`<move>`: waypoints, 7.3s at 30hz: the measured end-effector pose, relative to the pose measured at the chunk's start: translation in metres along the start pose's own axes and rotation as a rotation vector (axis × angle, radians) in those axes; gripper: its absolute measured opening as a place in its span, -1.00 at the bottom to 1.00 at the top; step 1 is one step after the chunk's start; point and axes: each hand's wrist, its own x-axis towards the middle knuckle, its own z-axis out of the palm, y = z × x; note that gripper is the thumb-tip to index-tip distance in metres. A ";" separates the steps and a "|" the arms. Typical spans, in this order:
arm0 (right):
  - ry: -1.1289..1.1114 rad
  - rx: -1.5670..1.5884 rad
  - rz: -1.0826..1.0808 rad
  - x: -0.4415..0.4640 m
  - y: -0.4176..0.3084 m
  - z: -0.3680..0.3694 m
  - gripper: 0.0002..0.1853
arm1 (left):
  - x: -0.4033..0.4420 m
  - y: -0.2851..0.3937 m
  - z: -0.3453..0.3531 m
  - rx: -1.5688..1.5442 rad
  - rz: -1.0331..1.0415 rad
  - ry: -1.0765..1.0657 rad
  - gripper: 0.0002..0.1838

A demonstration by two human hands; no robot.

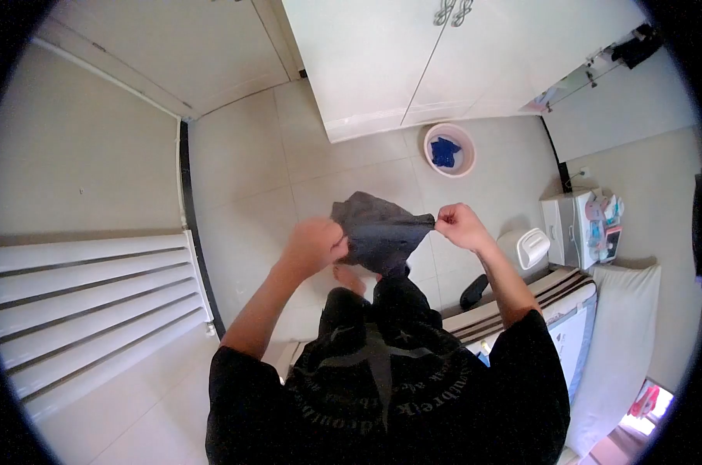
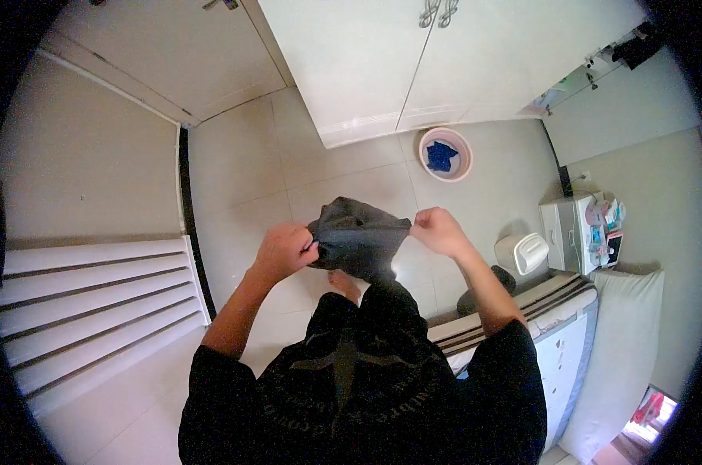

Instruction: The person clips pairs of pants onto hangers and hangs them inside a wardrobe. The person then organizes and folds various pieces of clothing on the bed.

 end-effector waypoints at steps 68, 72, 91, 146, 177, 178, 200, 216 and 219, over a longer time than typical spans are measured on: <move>0.319 -0.057 -0.723 -0.091 -0.094 -0.094 -0.74 | 0.068 0.037 -0.149 0.021 -0.008 -0.199 -0.68; 0.299 -0.054 -0.846 -0.087 -0.111 -0.081 -0.76 | 0.077 0.039 -0.137 0.317 0.218 -0.160 -0.55; 0.099 -0.312 -0.717 -0.035 -0.062 -0.060 -0.60 | 0.131 0.089 -0.158 -0.028 0.244 -0.335 -0.44; 0.428 -0.369 -0.765 -0.009 -0.096 -0.265 -0.02 | 0.330 0.120 -0.091 -0.502 0.036 0.123 -0.79; 0.382 0.117 -0.387 0.008 0.002 -0.263 -0.75 | 0.624 -0.089 0.147 -0.710 -0.515 0.432 -0.60; 0.383 0.127 -0.390 0.005 0.007 -0.269 -0.75 | 0.620 -0.087 0.149 -0.706 -0.520 0.433 -0.61; 0.024 0.077 -0.796 0.019 0.068 -0.373 -0.58 | 0.234 0.013 0.163 -0.992 -0.653 1.410 -0.52; 0.063 -0.126 -1.013 0.094 -0.008 -0.341 -0.58 | 0.087 -0.068 0.034 -1.022 -0.639 1.753 -0.41; 0.052 -0.206 -0.952 0.104 -0.030 -0.335 -0.61 | 0.082 -0.072 0.030 -0.885 -0.648 1.759 -0.42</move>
